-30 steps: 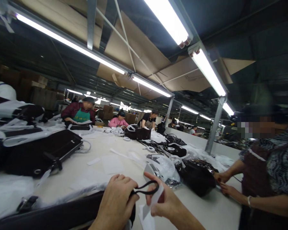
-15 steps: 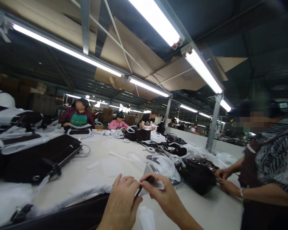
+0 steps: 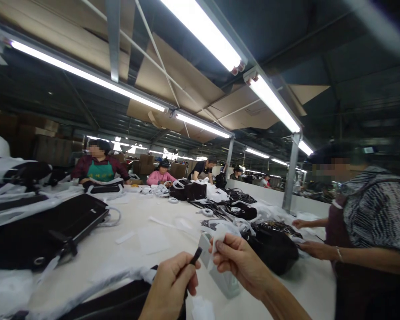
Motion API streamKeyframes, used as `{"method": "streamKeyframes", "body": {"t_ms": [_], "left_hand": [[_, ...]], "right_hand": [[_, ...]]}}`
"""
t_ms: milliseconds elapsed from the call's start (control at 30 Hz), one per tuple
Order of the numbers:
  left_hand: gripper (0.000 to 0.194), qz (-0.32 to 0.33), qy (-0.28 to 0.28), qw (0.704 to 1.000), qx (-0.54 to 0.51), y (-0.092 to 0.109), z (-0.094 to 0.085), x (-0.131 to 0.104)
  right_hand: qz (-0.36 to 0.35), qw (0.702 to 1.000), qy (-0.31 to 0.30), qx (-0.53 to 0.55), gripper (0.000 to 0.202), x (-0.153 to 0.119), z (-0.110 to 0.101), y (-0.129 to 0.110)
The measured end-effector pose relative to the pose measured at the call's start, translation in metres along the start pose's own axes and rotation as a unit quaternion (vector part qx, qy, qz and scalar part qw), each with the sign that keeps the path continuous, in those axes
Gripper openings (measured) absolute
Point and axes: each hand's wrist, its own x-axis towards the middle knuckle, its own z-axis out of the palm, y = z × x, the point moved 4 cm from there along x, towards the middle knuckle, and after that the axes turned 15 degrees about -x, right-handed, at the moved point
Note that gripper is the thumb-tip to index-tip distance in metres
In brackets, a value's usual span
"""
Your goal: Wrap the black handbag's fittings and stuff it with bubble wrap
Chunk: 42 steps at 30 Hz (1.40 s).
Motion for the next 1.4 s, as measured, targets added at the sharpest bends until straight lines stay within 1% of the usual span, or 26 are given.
{"method": "streamKeyframes", "body": {"t_ms": [67,167,233,300,400,500,567,600,700,767,833,967,1033,1100,1200,1300,1400], "left_hand": [[0.029,-0.011,0.001,1.000,-0.025,-0.004,-0.001,0.002],[0.036,-0.021,0.018,0.998,-0.049,-0.007,-0.003,0.004],[0.038,-0.024,0.017,0.999,-0.046,-0.005,-0.002,0.003],[0.040,-0.026,0.007,0.999,-0.028,-0.001,0.000,0.001],[0.041,-0.023,-0.009,1.000,-0.004,0.007,0.004,-0.003],[0.042,-0.023,-0.008,1.000,-0.002,0.012,0.006,-0.006],[0.041,-0.025,0.002,1.000,0.004,0.014,0.006,-0.007],[0.041,-0.024,0.005,1.000,0.011,0.015,0.006,-0.008],[0.040,-0.008,0.008,0.999,0.040,0.016,0.007,-0.009],[0.038,0.001,0.011,0.999,0.052,0.017,0.006,-0.009],[0.037,0.007,0.016,0.998,0.062,0.017,0.006,-0.010],[0.037,0.017,0.019,0.997,0.079,0.017,0.006,-0.010],[0.037,0.021,0.020,0.996,0.079,0.017,0.006,-0.010],[0.037,0.021,0.019,0.997,0.076,0.016,0.006,-0.009],[0.037,0.021,0.019,0.996,0.079,0.015,0.006,-0.009],[0.036,0.025,0.018,0.996,0.084,0.015,0.007,-0.010],[0.036,0.030,0.019,0.995,0.090,0.016,0.008,-0.012]], "right_hand": [[0.003,1.000,0.011,-0.008,0.042,0.003,0.000,0.000],[-0.011,0.999,0.033,0.022,0.042,0.009,0.002,0.001],[-0.015,0.997,0.060,0.045,0.043,0.012,0.002,0.003],[-0.019,0.995,0.082,0.046,0.044,0.014,0.002,0.006],[-0.037,0.994,0.101,0.013,0.045,0.016,0.002,0.007],[-0.071,0.989,0.122,-0.044,0.045,0.015,0.000,0.004],[-0.110,0.974,0.148,-0.128,0.041,0.011,-0.002,0.000],[-0.133,0.960,0.165,-0.182,0.037,0.009,-0.003,-0.003],[-0.203,0.901,0.195,-0.331,0.020,0.001,-0.003,-0.009],[-0.233,0.867,0.189,-0.398,0.017,-0.002,-0.001,-0.013],[-0.248,0.841,0.172,-0.450,0.019,-0.004,0.001,-0.016],[-0.231,0.802,0.117,-0.538,0.034,-0.007,0.003,-0.019],[-0.218,0.790,0.084,-0.567,0.037,-0.009,0.004,-0.018],[-0.212,0.789,0.055,-0.574,0.035,-0.012,0.006,-0.018],[-0.226,0.805,0.036,-0.548,0.032,-0.016,0.008,-0.023],[-0.241,0.818,0.051,-0.520,0.029,-0.019,0.007,-0.028],[-0.228,0.818,0.069,-0.524,0.025,-0.018,0.003,-0.028]]}}
